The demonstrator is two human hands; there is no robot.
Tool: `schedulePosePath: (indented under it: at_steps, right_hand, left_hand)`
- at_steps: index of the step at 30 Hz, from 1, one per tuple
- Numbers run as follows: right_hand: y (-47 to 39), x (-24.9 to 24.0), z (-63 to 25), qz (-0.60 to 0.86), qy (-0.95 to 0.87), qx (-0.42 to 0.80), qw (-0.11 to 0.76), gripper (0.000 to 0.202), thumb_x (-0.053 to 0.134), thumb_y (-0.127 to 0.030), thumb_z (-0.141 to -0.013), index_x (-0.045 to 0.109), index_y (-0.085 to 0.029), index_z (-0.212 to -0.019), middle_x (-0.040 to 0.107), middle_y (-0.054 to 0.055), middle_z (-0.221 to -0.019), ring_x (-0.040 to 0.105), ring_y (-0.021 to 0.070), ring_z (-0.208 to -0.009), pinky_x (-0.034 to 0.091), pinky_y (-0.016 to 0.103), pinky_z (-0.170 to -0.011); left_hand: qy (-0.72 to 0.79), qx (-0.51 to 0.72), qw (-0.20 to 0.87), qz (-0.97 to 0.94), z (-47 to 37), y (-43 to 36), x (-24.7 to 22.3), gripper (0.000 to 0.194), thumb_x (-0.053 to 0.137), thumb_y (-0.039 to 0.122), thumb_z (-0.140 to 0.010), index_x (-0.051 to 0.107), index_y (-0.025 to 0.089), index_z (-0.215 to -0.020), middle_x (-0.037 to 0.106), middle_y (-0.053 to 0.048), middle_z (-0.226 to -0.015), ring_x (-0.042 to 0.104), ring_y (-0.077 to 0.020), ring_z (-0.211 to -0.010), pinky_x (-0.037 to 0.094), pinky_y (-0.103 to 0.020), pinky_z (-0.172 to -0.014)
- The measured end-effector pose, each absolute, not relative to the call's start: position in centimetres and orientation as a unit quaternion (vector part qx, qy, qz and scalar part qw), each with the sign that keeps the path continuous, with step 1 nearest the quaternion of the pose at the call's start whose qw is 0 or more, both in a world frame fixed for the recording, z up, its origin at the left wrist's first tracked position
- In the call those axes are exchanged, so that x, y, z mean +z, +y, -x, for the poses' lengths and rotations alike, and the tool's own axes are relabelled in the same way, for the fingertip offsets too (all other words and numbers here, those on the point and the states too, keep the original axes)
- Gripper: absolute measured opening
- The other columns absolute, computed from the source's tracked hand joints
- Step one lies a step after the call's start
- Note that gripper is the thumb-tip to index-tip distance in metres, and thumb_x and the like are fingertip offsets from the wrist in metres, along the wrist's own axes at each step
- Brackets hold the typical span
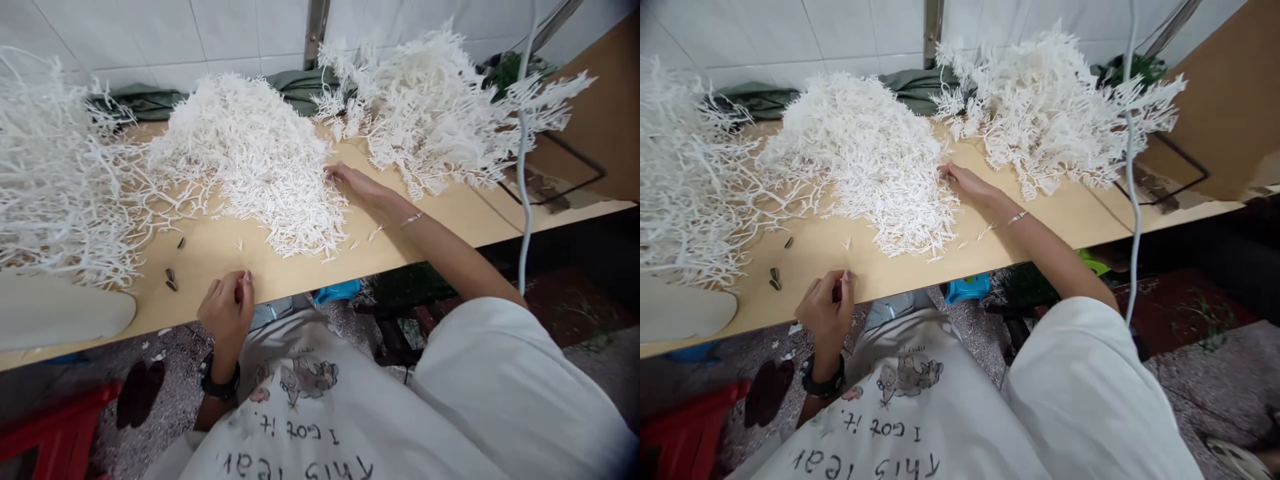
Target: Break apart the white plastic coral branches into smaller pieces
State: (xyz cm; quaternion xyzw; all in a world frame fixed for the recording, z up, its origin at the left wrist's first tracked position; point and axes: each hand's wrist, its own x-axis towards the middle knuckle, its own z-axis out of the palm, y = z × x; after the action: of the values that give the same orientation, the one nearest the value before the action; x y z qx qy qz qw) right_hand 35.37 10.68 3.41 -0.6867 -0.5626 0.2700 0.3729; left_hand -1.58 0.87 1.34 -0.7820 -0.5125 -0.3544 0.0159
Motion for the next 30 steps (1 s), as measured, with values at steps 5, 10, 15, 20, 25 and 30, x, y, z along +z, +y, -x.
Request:
schedulePosePath:
  at_steps: [5,10,15,20,25,30]
  right_hand:
    - [1.6,3.2,-34.4,0.698,-0.484,0.216,0.482,0.078,0.012,-0.07,-0.087,0.047,-0.02,-0.135,0.047,0.01,-0.144,0.049,0.0247,-0.129,0.034,0.043,-0.112]
    - [-2.8,1.6,-34.6,0.791,-0.455,0.13,0.388,0.09,0.004,-0.075,-0.083,0.042,-0.015,-0.139,0.039,0.015,-0.148,0.032,0.0274,-0.141,0.022,0.05,-0.117]
    - [0.7,1.7,-30.1,0.771,-0.537,0.158,0.303,0.093,0.02,-0.081,-0.078,0.038,-0.017,-0.143,0.025,0.009,-0.155,0.016,0.0251,-0.147,0.009,0.044,-0.121]
    - [5.5,2.7,-26.1,0.733,-0.574,0.144,0.336,0.091,0.018,-0.08,-0.079,0.042,-0.016,-0.139,0.038,0.01,-0.15,0.033,0.0226,-0.14,0.027,0.036,-0.117]
    - [4.4,2.8,-29.7,0.771,-0.493,0.051,0.401,0.079,-0.002,-0.062,-0.088,0.043,-0.014,-0.134,0.051,0.016,-0.135,0.046,0.0243,-0.128,0.035,0.044,-0.109]
    - [2.1,3.3,-38.1,0.893,-0.37,-0.065,0.246,0.071,0.04,-0.057,-0.084,0.059,0.002,-0.117,0.048,0.038,-0.127,0.036,0.0422,-0.132,0.017,0.062,-0.107]
  left_hand:
    - [-0.501,-0.352,0.016,0.791,1.8,1.2,1.3,0.023,0.049,0.034,-0.092,0.064,0.02,-0.084,0.052,0.001,-0.054,0.051,-0.0153,-0.061,0.032,-0.025,-0.058]
    - [-0.498,-0.348,0.031,0.794,1.6,1.5,1.3,0.023,0.05,0.036,-0.091,0.065,0.02,-0.084,0.051,0.002,-0.053,0.051,-0.0157,-0.062,0.029,-0.026,-0.057]
    - [-0.513,-0.342,0.042,0.786,1.3,1.3,1.5,0.021,0.051,0.035,-0.092,0.063,0.02,-0.083,0.052,0.001,-0.055,0.052,-0.0156,-0.063,0.028,-0.025,-0.057]
    - [-0.516,-0.317,0.023,0.795,1.3,1.0,2.0,0.022,0.048,0.035,-0.093,0.063,0.02,-0.088,0.057,-0.001,-0.06,0.055,-0.0175,-0.068,0.03,-0.026,-0.057]
    - [-0.509,-0.321,0.015,0.798,1.5,0.8,1.8,0.021,0.048,0.033,-0.093,0.064,0.02,-0.087,0.058,0.0,-0.059,0.056,-0.0171,-0.066,0.033,-0.027,-0.059]
    - [-0.493,-0.341,0.009,0.801,1.9,0.8,1.5,0.021,0.049,0.033,-0.093,0.064,0.02,-0.086,0.058,0.0,-0.059,0.057,-0.0167,-0.067,0.035,-0.027,-0.061]
